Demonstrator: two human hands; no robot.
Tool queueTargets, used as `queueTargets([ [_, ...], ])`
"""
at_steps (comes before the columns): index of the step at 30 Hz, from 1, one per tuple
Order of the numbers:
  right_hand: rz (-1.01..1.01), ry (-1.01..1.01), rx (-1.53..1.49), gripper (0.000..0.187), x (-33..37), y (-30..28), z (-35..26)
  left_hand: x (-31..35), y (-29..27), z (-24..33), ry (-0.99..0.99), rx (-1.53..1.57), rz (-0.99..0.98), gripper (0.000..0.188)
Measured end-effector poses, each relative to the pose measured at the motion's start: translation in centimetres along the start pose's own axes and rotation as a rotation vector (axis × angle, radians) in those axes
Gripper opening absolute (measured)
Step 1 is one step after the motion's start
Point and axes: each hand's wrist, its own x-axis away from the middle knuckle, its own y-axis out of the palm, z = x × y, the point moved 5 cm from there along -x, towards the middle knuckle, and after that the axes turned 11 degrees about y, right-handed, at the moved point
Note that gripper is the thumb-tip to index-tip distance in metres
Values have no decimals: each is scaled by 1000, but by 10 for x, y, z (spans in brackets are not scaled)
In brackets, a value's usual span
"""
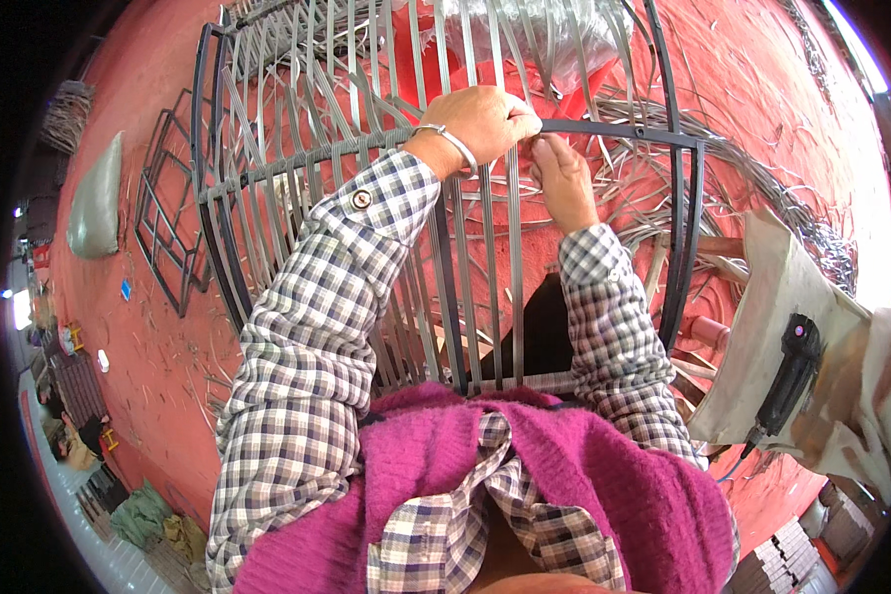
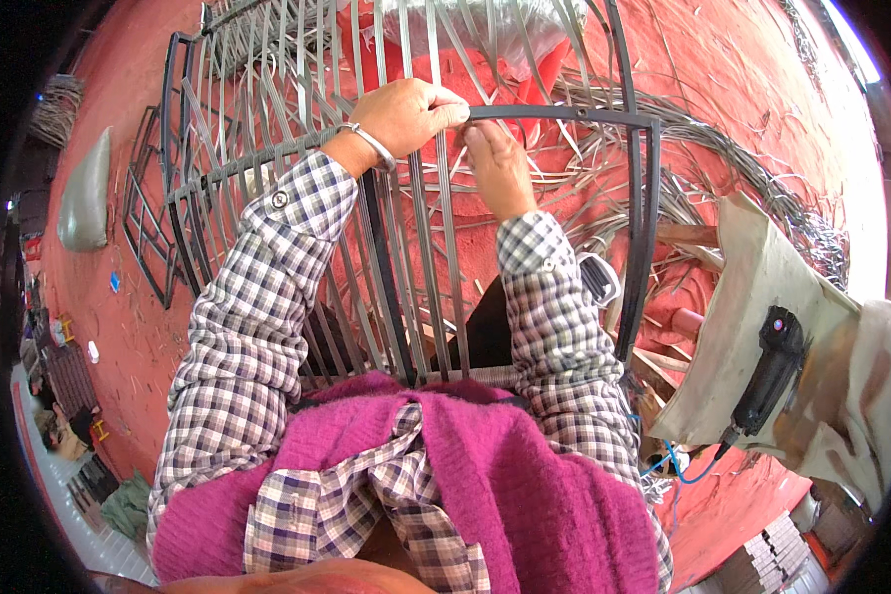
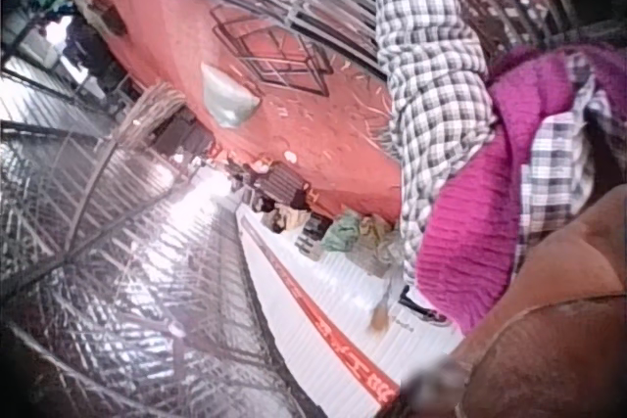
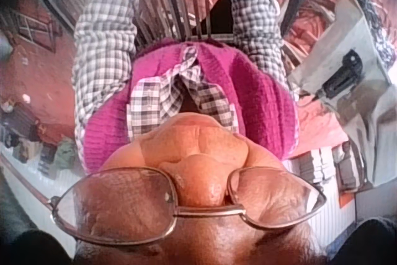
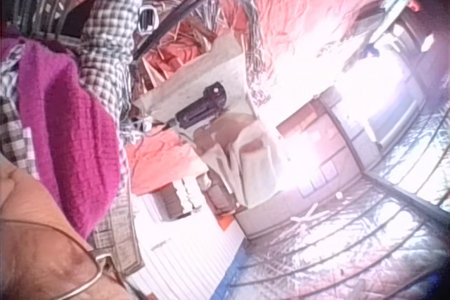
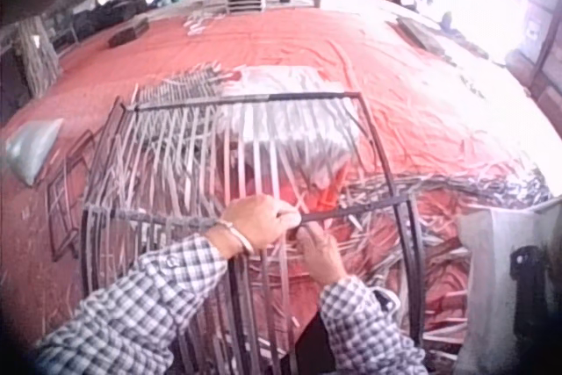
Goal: The person assembles a metal chair frame by hand, weaving thin metal strips through the vertical bars and securing them with a staple gun. The person repeatedly positions the strips and fastens them to the frame.
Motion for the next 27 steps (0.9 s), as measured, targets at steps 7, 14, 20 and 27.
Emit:
queueTargets([
  [7,145,-14,290,26,62,-10,-49,11,-13,-11,177,579,169,26],
  [14,155,-293,705,25,25,21,-151,15,-12,7,333,253,343,19],
  [20,201,-517,501,25,17,-19,-155,4,-13,0,114,15,442,15],
  [27,1099,-12,1114,32,226,-300,-92,-1,-13,-9,14,-46,403,31],
])
